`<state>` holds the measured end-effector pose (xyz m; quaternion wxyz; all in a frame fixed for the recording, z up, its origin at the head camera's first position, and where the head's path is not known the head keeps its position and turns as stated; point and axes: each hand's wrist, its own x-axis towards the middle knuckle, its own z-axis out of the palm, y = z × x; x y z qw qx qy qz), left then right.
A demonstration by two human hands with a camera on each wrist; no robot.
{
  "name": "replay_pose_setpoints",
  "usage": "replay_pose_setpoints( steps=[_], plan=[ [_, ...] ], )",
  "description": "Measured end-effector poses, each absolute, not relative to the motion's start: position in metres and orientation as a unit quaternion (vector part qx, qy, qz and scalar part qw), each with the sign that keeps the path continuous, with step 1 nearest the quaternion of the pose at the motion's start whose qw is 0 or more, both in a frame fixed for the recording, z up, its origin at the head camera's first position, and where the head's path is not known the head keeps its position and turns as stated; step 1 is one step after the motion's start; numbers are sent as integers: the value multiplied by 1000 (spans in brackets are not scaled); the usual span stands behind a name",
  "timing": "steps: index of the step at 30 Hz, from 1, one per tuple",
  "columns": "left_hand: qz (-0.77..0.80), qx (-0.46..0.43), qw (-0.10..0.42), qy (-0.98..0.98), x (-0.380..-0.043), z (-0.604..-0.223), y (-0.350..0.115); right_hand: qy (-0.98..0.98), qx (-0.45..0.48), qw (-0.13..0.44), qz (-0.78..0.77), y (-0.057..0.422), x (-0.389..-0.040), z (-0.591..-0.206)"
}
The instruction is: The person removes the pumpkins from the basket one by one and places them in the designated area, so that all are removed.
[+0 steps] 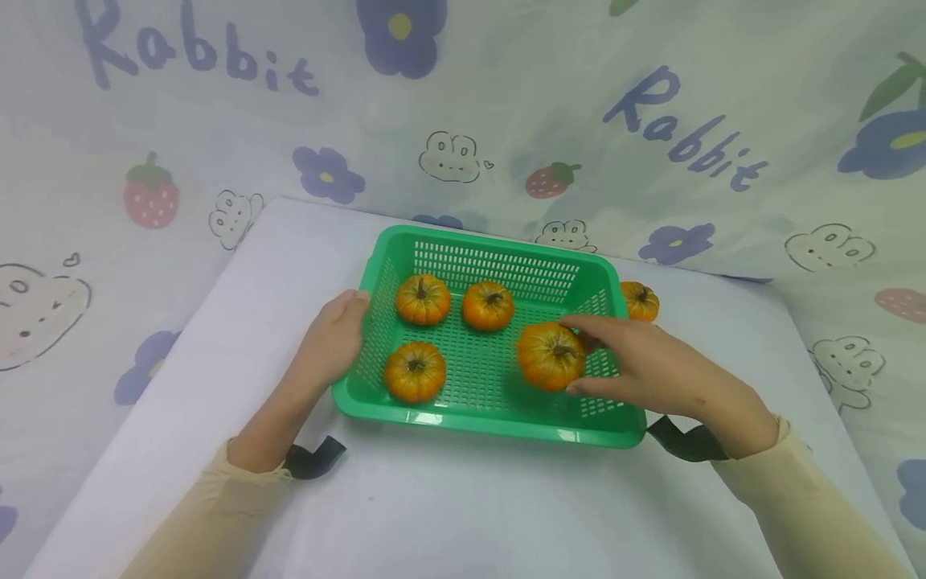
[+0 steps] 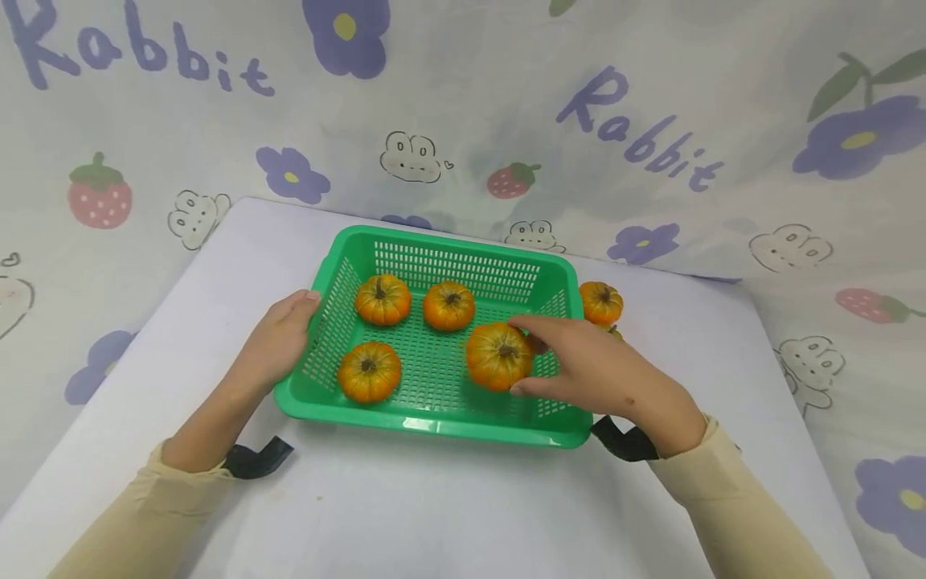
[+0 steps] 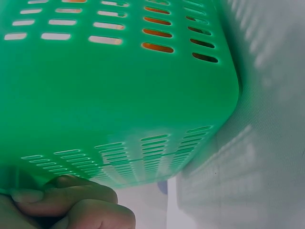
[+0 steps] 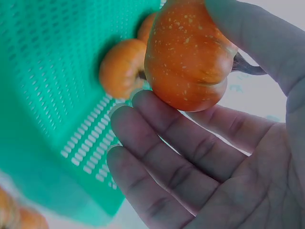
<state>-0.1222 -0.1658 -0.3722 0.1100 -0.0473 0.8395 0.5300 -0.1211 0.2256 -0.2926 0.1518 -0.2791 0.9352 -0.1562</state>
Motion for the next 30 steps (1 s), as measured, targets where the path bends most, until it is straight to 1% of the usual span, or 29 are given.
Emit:
replay_pose_setpoints(
  steps=[7, 14, 18, 22, 28, 30],
  plan=[
    [533, -42, 113, 837, -123, -372, -165, 950, -234, 122, -165, 263, -98, -285],
    [525, -44, 112, 843, -124, -375, -165, 958, -189, 86, -196, 301, -73, -291],
    [514, -53, 114, 849, -121, -376, -170, 962, -166, 85, -198, 315, -63, -298],
    [517, -51, 103, 848, -119, -376, -175, 962, -142, 89, -214, 327, -56, -306],
    [526, -46, 107, 843, -124, -378, -171, 967, -108, 78, -216, 347, -45, -316],
    [524, -47, 107, 844, -126, -378, -169, 968, -97, 84, -214, 351, -44, -322]
  ],
)
